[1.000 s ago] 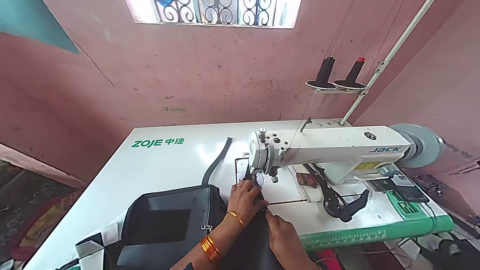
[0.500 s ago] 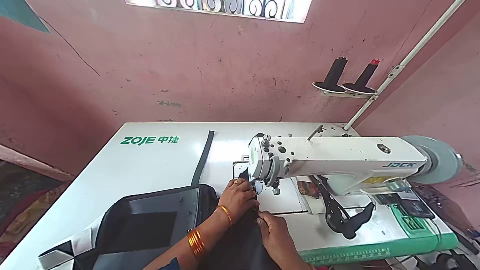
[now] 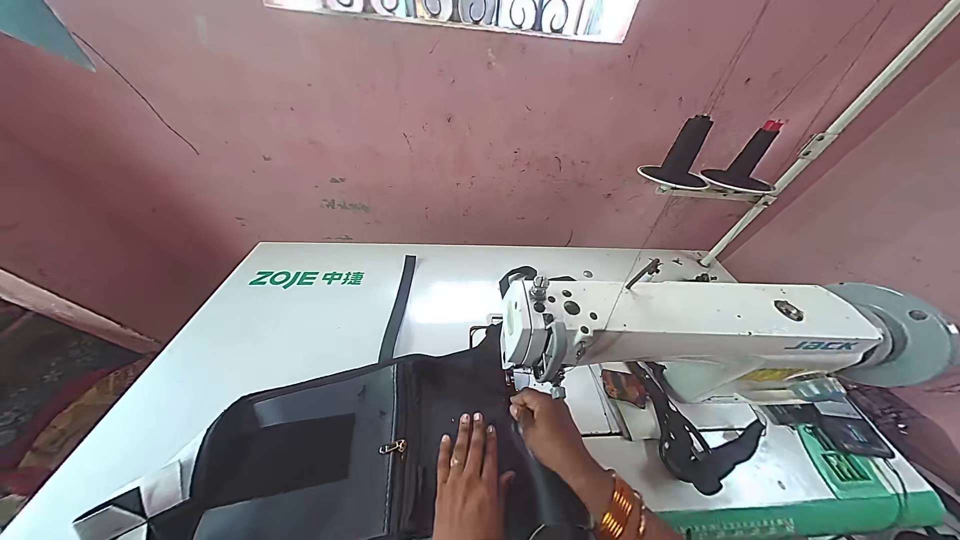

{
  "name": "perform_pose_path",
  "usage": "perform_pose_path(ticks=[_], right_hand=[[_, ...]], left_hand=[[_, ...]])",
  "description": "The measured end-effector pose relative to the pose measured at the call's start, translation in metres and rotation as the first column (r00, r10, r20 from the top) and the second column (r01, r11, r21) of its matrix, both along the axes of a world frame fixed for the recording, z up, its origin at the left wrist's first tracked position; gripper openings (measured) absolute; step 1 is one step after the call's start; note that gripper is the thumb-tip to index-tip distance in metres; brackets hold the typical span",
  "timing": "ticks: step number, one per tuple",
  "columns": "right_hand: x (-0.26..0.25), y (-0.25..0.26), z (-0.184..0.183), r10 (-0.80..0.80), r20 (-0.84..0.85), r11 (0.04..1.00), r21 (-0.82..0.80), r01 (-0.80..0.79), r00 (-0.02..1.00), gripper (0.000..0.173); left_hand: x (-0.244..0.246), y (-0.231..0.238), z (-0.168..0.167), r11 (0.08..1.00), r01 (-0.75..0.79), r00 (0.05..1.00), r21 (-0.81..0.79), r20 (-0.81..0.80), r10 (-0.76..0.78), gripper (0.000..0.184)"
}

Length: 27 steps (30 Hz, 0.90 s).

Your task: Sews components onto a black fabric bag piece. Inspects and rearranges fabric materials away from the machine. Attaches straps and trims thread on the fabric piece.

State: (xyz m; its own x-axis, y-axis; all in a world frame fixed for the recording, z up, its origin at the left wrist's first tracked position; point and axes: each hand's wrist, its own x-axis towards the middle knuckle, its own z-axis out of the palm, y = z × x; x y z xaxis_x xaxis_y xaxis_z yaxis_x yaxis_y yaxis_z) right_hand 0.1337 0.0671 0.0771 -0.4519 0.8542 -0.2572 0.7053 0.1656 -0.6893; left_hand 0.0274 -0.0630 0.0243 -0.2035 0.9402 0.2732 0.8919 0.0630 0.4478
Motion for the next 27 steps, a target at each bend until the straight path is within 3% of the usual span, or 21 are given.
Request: perform_pose_path(ticks=[2, 4, 8, 12, 15, 16, 18, 20, 22, 24, 27], right_hand=[[0.01, 0.0, -0.008, -0.291, -0.34, 0.934, -0.305, 0.188, 0.894, 0.014], [0.026, -0.014, -0.014, -0.467, -0.395, 0.83, -0.504, 0.239, 0.791, 0.01], [0.051, -0.03, -0.015, -0.376, -0.429, 0.802, -0.595, 0.056, 0.822, 0.017], [0.052, -0.011, -0.001, -0.404, -0.379, 0.683, -0.731, -0.001, 0.832, 0.025], [0.047, -0.017, -0.005, -0.378, -0.422, 0.741, -0.671, -0.004, 0.824, 0.009], [0.046, -0.023, -0.006, -0.39, -0.442, 0.759, -0.65, 0.011, 0.808, 0.01], [0.046, -0.036, -0.009, -0.409, -0.483, 0.802, -0.595, 0.052, 0.774, 0.02], [0.048, -0.051, -0.015, -0.3, -0.497, 0.914, -0.394, 0.096, 0.814, 0.038], [0.049, -0.066, -0.021, -0.074, -0.36, 0.997, -0.017, 0.072, 0.93, 0.043], [0.048, -0.076, -0.021, 0.028, -0.193, 0.971, 0.238, 0.019, 0.981, 0.039], [0.048, -0.077, -0.013, 0.083, -0.059, 0.983, 0.169, -0.072, 0.995, 0.036]], left_hand=[[0.005, -0.004, -0.018, 0.99, -0.06, 0.998, 0.124, -0.014, 0.062, 0.039], [0.003, -0.003, -0.022, 0.976, -0.089, 0.996, 0.197, 0.015, 0.088, 0.032], [-0.003, 0.006, -0.017, 0.958, -0.14, 0.99, 0.251, 0.044, 0.134, 0.037], [-0.015, 0.012, -0.01, 0.948, -0.145, 0.985, 0.283, 0.137, 0.11, 0.032], [-0.026, 0.022, -0.007, 0.942, -0.091, 0.986, 0.322, 0.159, 0.041, 0.032], [-0.029, 0.027, -0.009, 0.936, -0.047, 0.993, 0.348, 0.114, 0.008, 0.034], [-0.031, 0.037, -0.015, 0.921, 0.07, 0.998, 0.383, -0.028, -0.064, 0.036], [-0.029, 0.043, -0.016, 0.928, 0.182, 0.982, 0.326, -0.117, -0.151, 0.041], [-0.028, 0.048, -0.013, 0.926, 0.252, 0.963, 0.282, -0.164, -0.212, 0.044], [-0.029, 0.051, -0.012, 0.906, 0.324, 0.937, 0.271, -0.221, -0.269, 0.044], [-0.035, 0.046, -0.011, 0.879, 0.44, 0.876, 0.183, -0.302, -0.375, 0.044]])
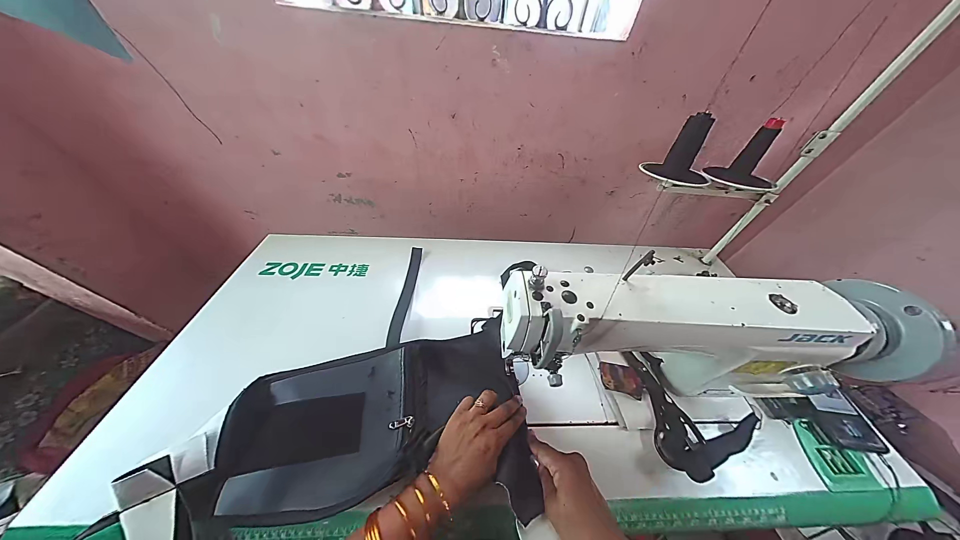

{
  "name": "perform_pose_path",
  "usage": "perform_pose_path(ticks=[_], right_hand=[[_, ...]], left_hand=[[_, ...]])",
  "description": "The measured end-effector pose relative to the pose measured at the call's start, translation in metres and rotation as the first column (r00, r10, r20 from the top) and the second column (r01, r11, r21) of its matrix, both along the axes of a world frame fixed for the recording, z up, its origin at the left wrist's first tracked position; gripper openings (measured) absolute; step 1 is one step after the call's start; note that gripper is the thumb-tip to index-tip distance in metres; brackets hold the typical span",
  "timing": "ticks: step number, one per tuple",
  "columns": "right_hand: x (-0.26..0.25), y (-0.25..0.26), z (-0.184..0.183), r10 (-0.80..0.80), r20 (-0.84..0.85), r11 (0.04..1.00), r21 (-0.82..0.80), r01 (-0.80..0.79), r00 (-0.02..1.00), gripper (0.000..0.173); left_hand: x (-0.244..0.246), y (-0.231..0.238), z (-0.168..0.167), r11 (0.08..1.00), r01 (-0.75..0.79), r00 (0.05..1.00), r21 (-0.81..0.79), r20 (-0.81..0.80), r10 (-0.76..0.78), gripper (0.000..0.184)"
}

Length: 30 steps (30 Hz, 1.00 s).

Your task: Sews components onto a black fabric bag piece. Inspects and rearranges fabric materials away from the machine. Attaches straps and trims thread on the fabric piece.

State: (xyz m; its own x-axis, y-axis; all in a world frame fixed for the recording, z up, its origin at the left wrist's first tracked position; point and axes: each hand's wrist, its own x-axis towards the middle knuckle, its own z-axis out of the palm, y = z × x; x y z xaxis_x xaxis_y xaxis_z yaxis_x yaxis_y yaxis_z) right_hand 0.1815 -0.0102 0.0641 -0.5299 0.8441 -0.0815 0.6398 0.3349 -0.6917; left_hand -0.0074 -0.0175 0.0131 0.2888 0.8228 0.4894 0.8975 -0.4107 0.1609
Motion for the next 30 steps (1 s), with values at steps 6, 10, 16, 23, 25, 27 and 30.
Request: perform_pose_path(ticks=[6, 10, 16, 23, 25, 27, 30], right_hand=[[-0.014, 0.015, 0.002, -0.008, -0.019, 1.0, 0.007, 0.008, 1.0, 0.033], [-0.031, 0.041, -0.005, 0.006, -0.03, 0.997, 0.083, -0.003, 1.0, 0.032], [-0.049, 0.072, 0.0, -0.037, 0.091, 0.999, 0.041, 0.033, 0.995, 0.022], [-0.05, 0.09, -0.001, -0.037, -0.034, 0.99, -0.135, 0.032, 0.999, 0.023], [-0.049, 0.092, -0.004, -0.224, -0.245, 0.922, -0.367, 0.124, 0.943, 0.016], [-0.047, 0.085, 0.0, -0.488, -0.383, 0.732, -0.669, 0.129, 0.784, 0.012], [-0.031, 0.057, -0.001, -0.499, -0.38, 0.672, -0.737, 0.072, 0.779, 0.019]], left_hand=[[-0.02, 0.015, 0.001, 0.996, 0.07, 0.997, -0.047, -0.037, -0.071, 0.047], [-0.039, 0.041, 0.006, 0.99, 0.114, 0.992, -0.08, 0.057, -0.11, 0.041], [-0.061, 0.074, 0.01, 0.98, 0.194, 0.972, 0.038, 0.128, -0.198, 0.025], [-0.022, 0.034, 0.086, 0.77, 0.13, 0.986, -0.625, 0.161, -0.036, 0.04], [-0.018, 0.039, 0.076, 0.733, 0.058, 0.994, -0.677, 0.107, 0.02, 0.038], [-0.032, 0.049, 0.076, 0.842, 0.081, 0.992, -0.533, 0.126, -0.015, 0.016], [-0.036, 0.048, 0.083, 0.947, 0.24, 0.971, -0.214, 0.061, -0.232, 0.012]])
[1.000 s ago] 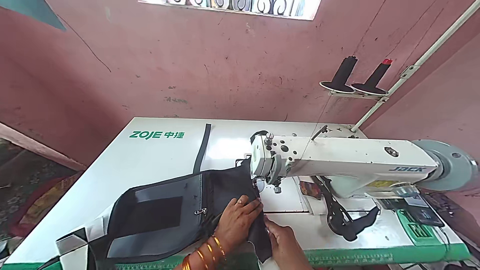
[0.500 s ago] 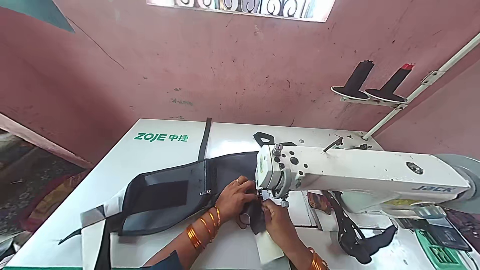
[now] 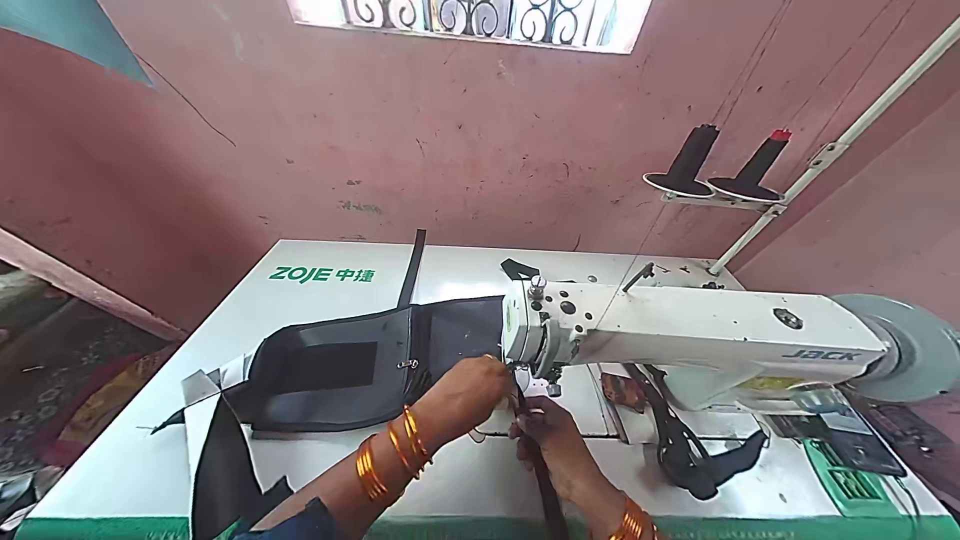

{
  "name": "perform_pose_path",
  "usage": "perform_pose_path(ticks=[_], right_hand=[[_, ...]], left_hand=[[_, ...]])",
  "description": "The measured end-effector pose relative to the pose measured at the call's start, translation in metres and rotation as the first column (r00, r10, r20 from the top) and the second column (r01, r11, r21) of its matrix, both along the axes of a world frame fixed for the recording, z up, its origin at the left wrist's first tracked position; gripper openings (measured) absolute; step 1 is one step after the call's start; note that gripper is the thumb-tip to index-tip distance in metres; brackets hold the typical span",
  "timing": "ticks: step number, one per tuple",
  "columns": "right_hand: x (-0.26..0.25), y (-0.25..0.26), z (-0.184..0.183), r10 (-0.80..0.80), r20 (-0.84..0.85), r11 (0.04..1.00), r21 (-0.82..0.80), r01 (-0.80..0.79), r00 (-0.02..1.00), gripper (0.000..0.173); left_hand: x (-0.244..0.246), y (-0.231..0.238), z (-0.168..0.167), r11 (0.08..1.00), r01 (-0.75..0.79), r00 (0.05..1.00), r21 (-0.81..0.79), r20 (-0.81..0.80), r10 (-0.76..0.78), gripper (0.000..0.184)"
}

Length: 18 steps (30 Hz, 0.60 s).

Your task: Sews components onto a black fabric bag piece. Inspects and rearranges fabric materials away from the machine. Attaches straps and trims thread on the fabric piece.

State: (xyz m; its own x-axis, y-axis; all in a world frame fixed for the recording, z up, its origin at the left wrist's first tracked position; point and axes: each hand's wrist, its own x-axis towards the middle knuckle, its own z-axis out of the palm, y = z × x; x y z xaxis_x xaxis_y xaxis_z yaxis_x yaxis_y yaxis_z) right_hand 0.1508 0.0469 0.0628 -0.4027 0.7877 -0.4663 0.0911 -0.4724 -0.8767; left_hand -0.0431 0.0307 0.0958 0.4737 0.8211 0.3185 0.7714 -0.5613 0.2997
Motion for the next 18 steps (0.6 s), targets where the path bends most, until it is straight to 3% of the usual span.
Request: perform_pose_path(ticks=[2, 5, 8, 10, 11, 13, 15, 18], right_hand=[[0.009, -0.02, -0.006, 0.001, 0.04, 0.996, 0.085, -0.004, 0.999, 0.024], [0.023, -0.043, -0.019, -0.057, 0.175, 0.914, 0.406, -0.019, 0.983, 0.041], [0.03, -0.062, -0.022, -0.139, 0.393, 0.589, 0.77, -0.243, 0.909, 0.04], [0.031, -0.068, -0.021, -0.168, 0.516, 0.405, 0.813, -0.419, 0.84, 0.043], [0.032, -0.071, -0.018, -0.163, 0.582, 0.373, 0.784, -0.496, 0.797, 0.044], [0.034, -0.074, -0.013, -0.121, 0.646, 0.378, 0.732, -0.566, 0.754, 0.042], [0.038, -0.075, -0.012, -0.073, 0.593, 0.4, 0.754, -0.521, 0.802, 0.035], [0.045, -0.078, -0.011, 0.032, 0.451, 0.54, 0.743, -0.395, 0.892, 0.026]], left_hand=[[0.02, -0.017, -0.015, 0.999, 0.054, 0.999, 0.005, -0.005, -0.054, 0.011], [0.057, -0.051, -0.057, 0.975, -0.216, 0.975, 0.058, 0.068, 0.212, 0.012], [0.073, -0.064, -0.074, 0.909, -0.404, 0.908, 0.098, 0.161, 0.386, 0.024], [0.077, -0.064, -0.074, 0.895, -0.439, 0.888, 0.085, 0.194, 0.417, 0.02], [0.077, -0.063, -0.071, 0.9, -0.433, 0.887, 0.054, 0.2, 0.415, 0.019], [0.074, -0.061, -0.067, 0.917, -0.398, 0.904, 0.039, 0.19, 0.384, 0.025], [0.069, -0.06, -0.069, 0.936, -0.332, 0.94, 0.113, 0.121, 0.319, 0.03], [0.065, -0.06, -0.077, 0.939, -0.299, 0.953, 0.167, 0.091, 0.288, 0.024]])
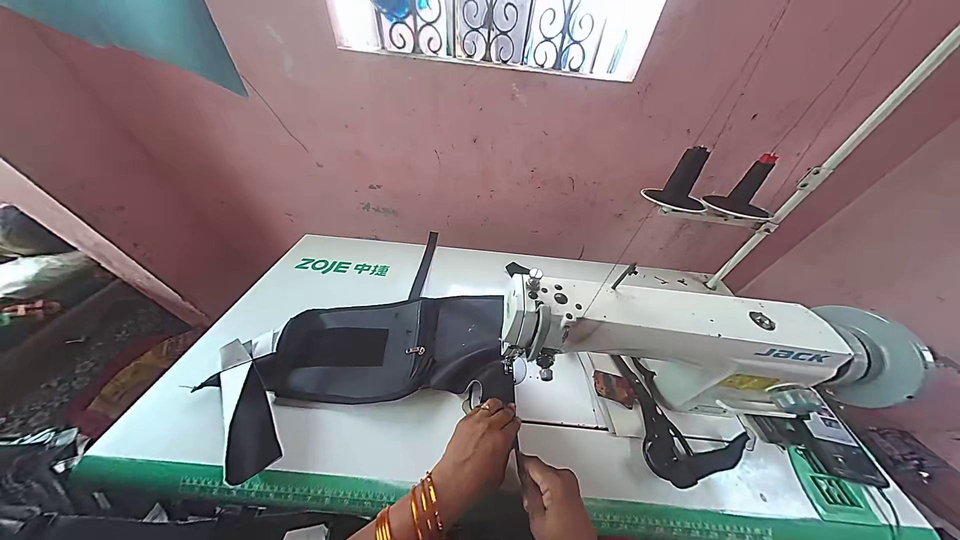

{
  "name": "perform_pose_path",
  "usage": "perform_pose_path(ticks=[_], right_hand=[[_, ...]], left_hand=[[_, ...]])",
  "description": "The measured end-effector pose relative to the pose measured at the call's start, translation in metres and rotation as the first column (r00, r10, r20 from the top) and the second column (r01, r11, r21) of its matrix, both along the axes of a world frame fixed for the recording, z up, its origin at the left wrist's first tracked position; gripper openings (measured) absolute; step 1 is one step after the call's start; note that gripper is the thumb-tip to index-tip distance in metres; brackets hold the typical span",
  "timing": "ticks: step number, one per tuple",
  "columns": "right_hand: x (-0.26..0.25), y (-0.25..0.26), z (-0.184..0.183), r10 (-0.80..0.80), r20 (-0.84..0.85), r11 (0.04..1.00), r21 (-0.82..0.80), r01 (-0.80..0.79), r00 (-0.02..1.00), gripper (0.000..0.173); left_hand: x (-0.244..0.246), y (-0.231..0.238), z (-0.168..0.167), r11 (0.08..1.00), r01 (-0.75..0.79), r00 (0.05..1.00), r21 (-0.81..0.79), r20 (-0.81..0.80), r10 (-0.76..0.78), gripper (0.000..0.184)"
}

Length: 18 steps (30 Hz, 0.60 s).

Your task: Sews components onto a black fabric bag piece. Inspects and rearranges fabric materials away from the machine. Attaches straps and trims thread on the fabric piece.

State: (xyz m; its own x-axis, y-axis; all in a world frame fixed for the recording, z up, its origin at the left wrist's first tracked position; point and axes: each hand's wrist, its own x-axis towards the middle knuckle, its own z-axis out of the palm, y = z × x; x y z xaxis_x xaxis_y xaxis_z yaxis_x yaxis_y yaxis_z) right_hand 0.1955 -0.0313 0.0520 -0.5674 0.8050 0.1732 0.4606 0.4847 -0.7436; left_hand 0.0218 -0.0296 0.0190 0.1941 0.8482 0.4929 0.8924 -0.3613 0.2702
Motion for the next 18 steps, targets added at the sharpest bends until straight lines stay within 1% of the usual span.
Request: perform_pose_path(ticks=[2, 3, 4, 5, 6, 7, 9, 10, 12, 14, 16, 18], right_hand=[[0.003, 0.003, 0.01, -0.022, -0.068, 0.98, -0.199, 0.008, 0.997, 0.025], [0.003, 0.009, 0.016, -0.029, -0.073, 0.965, -0.263, 0.009, 0.997, 0.024], [0.001, 0.019, 0.021, -0.019, -0.054, 0.968, -0.251, 0.005, 0.998, 0.023], [-0.001, 0.031, 0.022, 0.002, -0.019, 0.987, -0.158, -0.005, 1.0, 0.022], [-0.006, 0.044, 0.018, 0.029, 0.003, 1.0, -0.012, -0.029, 1.0, 0.022], [-0.011, 0.059, 0.01, 0.085, 0.016, 0.992, 0.097, -0.086, 0.996, 0.024], [-0.024, 0.088, -0.014, 0.186, 0.037, 0.939, 0.287, -0.189, 0.982, 0.025], [-0.03, 0.097, -0.022, 0.199, 0.053, 0.908, 0.367, -0.205, 0.978, 0.025], [-0.037, 0.105, -0.028, 0.202, 0.052, 0.885, 0.419, -0.205, 0.978, 0.023], [-0.039, 0.108, -0.028, 0.197, 0.015, 0.893, 0.409, -0.186, 0.98, 0.022], [-0.036, 0.107, -0.026, 0.182, -0.071, 0.901, 0.411, -0.137, 0.981, 0.026], [-0.021, 0.1, -0.016, 0.183, -0.188, 0.895, 0.439, -0.084, 0.965, 0.027]], left_hand=[[0.001, 0.002, -0.009, 0.997, -0.015, 1.0, 0.073, 0.025, 0.013, 0.023], [0.001, 0.003, -0.012, 0.994, -0.024, 0.999, 0.11, 0.042, 0.02, 0.023], [0.001, 0.004, -0.015, 0.991, -0.032, 0.997, 0.132, 0.07, 0.023, 0.023], [0.002, 0.002, -0.017, 0.99, -0.037, 0.994, 0.137, 0.106, 0.023, 0.023], [0.004, -0.001, -0.018, 0.991, -0.039, 0.99, 0.129, 0.137, 0.021, 0.022], [0.006, -0.003, -0.02, 0.991, -0.044, 0.987, 0.127, 0.158, 0.024, 0.021], [0.006, 0.0, -0.021, 0.988, -0.071, 0.985, 0.136, 0.167, 0.047, 0.02], [0.003, 0.003, -0.02, 0.987, -0.081, 0.985, 0.136, 0.165, 0.058, 0.02], [-0.002, 0.01, -0.016, 0.991, -0.097, 0.982, 0.095, 0.174, 0.079, 0.019], [-0.006, 0.019, -0.012, 0.995, -0.09, 0.98, 0.042, 0.182, 0.081, 0.016], [-0.012, 0.028, -0.01, 0.996, -0.082, 0.981, 0.027, 0.179, 0.076, 0.017], [-0.013, 0.033, -0.007, 0.997, -0.072, 0.977, -0.002, 0.201, 0.071, 0.018]])
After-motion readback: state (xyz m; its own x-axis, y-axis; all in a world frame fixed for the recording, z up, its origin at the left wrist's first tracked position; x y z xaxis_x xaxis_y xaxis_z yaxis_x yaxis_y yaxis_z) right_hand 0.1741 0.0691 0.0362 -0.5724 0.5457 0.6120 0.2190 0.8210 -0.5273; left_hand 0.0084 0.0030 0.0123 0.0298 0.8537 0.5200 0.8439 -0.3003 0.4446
